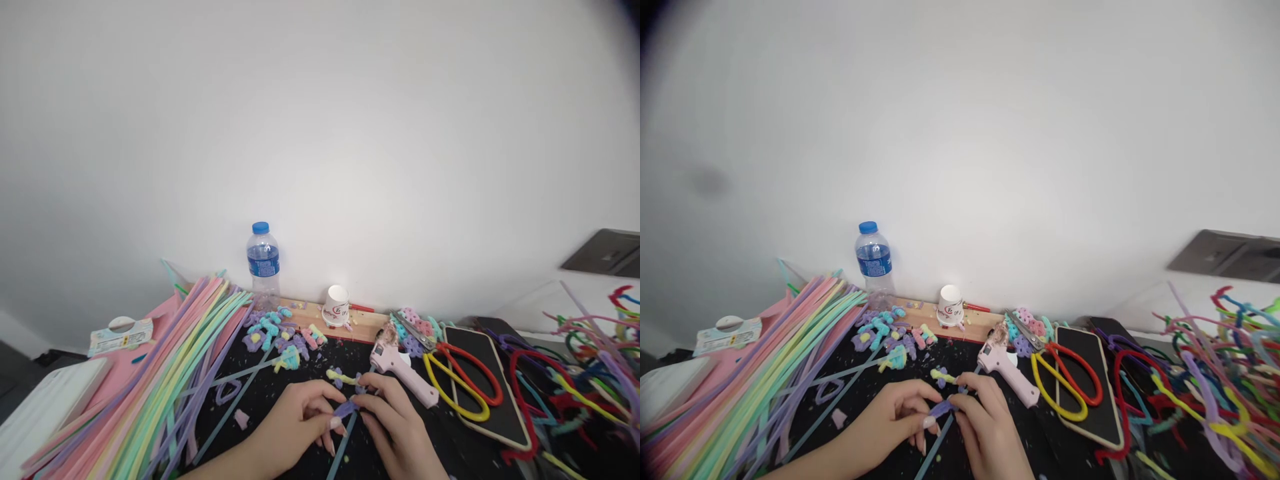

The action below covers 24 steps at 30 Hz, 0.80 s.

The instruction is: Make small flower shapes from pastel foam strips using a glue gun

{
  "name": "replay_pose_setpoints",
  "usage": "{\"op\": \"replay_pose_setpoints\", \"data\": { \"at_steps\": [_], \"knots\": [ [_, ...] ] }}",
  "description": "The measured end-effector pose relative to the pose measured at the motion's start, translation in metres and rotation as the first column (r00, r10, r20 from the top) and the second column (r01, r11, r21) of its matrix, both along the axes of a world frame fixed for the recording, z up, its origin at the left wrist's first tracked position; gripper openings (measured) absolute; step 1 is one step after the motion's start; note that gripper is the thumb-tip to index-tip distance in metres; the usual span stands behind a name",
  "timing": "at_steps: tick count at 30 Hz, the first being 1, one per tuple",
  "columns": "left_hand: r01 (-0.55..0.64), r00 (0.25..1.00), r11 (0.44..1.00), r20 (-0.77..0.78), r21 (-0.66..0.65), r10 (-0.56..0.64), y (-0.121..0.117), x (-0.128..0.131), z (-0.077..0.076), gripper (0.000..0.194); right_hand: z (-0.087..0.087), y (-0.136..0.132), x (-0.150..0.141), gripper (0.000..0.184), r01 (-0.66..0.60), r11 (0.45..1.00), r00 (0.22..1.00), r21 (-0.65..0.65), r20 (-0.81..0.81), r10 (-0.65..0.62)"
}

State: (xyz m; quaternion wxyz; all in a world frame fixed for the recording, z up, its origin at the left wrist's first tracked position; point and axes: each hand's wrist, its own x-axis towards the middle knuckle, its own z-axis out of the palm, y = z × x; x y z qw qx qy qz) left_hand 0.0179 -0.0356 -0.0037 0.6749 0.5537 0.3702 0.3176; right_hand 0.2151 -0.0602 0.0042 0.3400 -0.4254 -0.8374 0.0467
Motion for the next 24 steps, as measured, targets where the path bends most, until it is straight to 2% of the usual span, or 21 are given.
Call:
{"op": "replay_pose_setpoints", "data": {
  "at_steps": [24],
  "knots": [
    [0.013,0.999,1.000,-0.036,-0.006,-0.013,0.0000,0.0009,0.0025,0.024,-0.0031,-0.0011,0.0007,0.023,-0.006,1.000,1.000,-0.015,-0.006,0.006]
  ]
}}
